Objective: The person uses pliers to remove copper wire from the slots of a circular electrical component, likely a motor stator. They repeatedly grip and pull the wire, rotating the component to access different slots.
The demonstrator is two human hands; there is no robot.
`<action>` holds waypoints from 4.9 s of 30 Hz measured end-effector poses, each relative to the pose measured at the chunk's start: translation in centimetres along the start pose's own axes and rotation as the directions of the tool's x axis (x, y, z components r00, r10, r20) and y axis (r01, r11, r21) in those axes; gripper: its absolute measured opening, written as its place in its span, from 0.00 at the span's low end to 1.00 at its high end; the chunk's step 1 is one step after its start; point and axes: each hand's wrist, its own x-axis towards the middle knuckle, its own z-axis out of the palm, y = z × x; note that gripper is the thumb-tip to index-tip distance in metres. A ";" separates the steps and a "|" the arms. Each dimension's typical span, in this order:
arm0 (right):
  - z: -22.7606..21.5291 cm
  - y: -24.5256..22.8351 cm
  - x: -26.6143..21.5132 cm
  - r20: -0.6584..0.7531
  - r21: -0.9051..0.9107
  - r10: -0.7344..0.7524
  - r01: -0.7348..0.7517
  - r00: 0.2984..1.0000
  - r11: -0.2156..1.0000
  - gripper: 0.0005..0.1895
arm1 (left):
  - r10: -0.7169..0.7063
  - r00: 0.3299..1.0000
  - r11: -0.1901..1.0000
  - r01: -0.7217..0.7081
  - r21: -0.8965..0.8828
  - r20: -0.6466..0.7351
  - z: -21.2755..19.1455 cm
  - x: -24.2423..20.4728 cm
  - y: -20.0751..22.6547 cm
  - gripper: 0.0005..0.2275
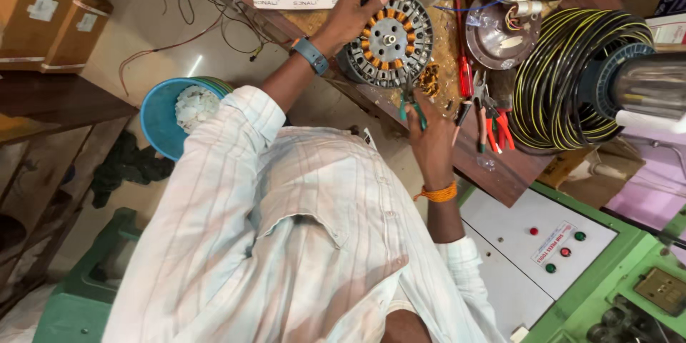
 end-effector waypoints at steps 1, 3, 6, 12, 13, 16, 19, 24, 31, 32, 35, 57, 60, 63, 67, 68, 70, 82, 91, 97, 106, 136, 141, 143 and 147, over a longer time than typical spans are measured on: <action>-0.3 -0.2 0.1 -0.005 -0.010 -0.001 0.001 1.000 1.000 0.22 | -0.018 1.000 1.000 0.018 0.004 -0.003 0.0 0.0 0.0 0.10; -0.6 -0.3 0.3 -0.023 -0.033 0.006 -0.006 1.000 0.999 0.22 | 0.007 1.000 1.000 -0.008 0.019 0.016 0.3 0.1 0.0 0.11; 0.6 0.1 1.5 -0.148 0.112 -0.131 0.148 0.980 0.983 0.27 | 0.077 0.996 0.996 -0.078 0.035 0.039 0.0 0.5 0.0 0.12; 2.7 4.5 2.7 0.116 0.452 -0.227 0.152 0.967 0.879 0.30 | -0.013 1.000 1.000 0.013 0.010 0.028 0.1 -0.1 0.0 0.13; 2.9 5.0 2.8 0.197 0.344 -0.116 0.042 0.974 0.938 0.26 | 0.025 0.999 1.000 -0.025 0.000 0.040 0.0 0.1 0.0 0.13; 4.1 5.8 2.8 0.294 0.064 0.152 -0.178 0.944 0.982 0.19 | 0.070 0.996 0.998 -0.070 0.001 0.050 0.1 0.2 0.1 0.12; 6.2 5.6 3.5 0.076 0.023 0.033 -0.035 0.997 0.999 0.17 | 0.068 0.997 0.997 -0.069 0.038 0.042 0.0 0.4 -0.1 0.12; 8.8 6.7 3.1 -0.265 -0.017 -0.328 0.335 0.907 0.942 0.15 | 0.056 0.998 0.997 -0.059 0.051 0.043 -0.1 0.1 -0.2 0.12; 10.0 15.7 0.6 -0.207 0.433 0.136 -0.034 0.969 0.901 0.19 | -0.029 1.000 1.000 0.029 -0.008 -0.003 0.0 -0.1 -0.3 0.12; 10.0 17.2 0.9 -0.245 0.276 0.038 0.032 0.969 0.961 0.20 | -0.067 0.997 0.996 0.066 -0.052 -0.023 0.0 -0.3 -0.3 0.12; 9.6 20.2 3.3 -0.104 0.012 0.128 -0.128 0.986 0.992 0.25 | 0.000 1.000 0.999 0.001 0.038 -0.013 -0.2 -0.4 -0.7 0.14; -0.5 4.2 -1.9 -0.063 0.551 0.089 -0.039 0.994 0.834 0.18 | -0.153 0.985 0.987 0.150 -0.053 -0.077 -0.5 -1.8 0.1 0.12; -0.2 1.3 -1.9 -0.079 0.415 -0.039 0.068 0.996 0.907 0.16 | -0.246 0.968 0.969 0.246 -0.022 -0.039 -0.4 -0.3 0.5 0.11; -0.9 -0.8 -1.2 -0.041 0.386 -0.004 0.020 0.999 0.922 0.16 | -0.151 0.987 0.979 0.158 0.132 -0.057 0.1 0.8 0.2 0.10; -2.0 -2.0 -0.7 -0.056 0.090 -0.087 0.091 0.995 0.992 0.15 | 0.201 0.980 0.949 -0.194 0.247 -0.005 -0.1 0.1 -0.2 0.09; -1.8 -2.1 -0.5 -0.041 0.066 -0.067 0.070 0.997 0.995 0.15 | 0.277 0.961 0.920 -0.273 0.282 0.027 -0.3 0.2 -0.2 0.10; -0.6 -2.1 -0.1 -0.040 0.049 -0.026 0.028 0.999 0.998 0.16 | 0.039 0.998 0.952 -0.053 0.302 0.052 -0.7 0.1 0.0 0.11; 4.6 3.1 0.8 -0.117 0.330 -0.210 0.237 0.971 0.914 0.25 | 0.026 0.998 0.985 -0.036 0.167 0.063 -0.1 0.6 0.7 0.12; 9.0 5.5 2.4 -0.105 0.126 -0.095 0.108 0.990 0.986 0.14 | 0.017 0.998 0.982 -0.029 0.189 0.067 -0.2 0.5 1.1 0.11; 12.1 6.9 2.6 -0.315 0.270 -0.126 0.216 0.941 0.938 0.15 | 0.047 0.996 0.975 -0.062 0.211 0.075 -0.4 0.4 1.2 0.12; 12.7 19.4 -0.5 -0.277 0.250 0.199 -0.129 0.940 0.960 0.25 | 0.023 0.999 0.989 -0.029 0.148 0.039 -0.5 0.3 -0.9 0.09; 0.1 2.2 -2.7 -0.116 0.393 0.081 -0.029 0.990 0.919 0.21 | 0.037 0.989 0.963 0.004 0.269 -0.146 0.3 -0.6 0.1 0.11; 0.3 -0.4 -2.2 -0.160 0.300 -0.061 0.107 0.985 0.948 0.18 | 0.029 0.984 0.966 0.018 0.257 -0.178 0.5 -0.6 0.3 0.10; -0.1 -1.5 -2.1 -0.154 0.266 -0.029 0.070 0.988 0.961 0.18 | -0.037 0.978 0.978 0.078 0.196 -0.207 0.7 -0.8 0.3 0.10; -2.0 -2.9 -1.2 -0.061 0.095 -0.024 0.029 0.998 0.995 0.17 | 0.013 0.979 0.972 0.035 0.233 -0.205 1.0 -0.6 0.8 0.10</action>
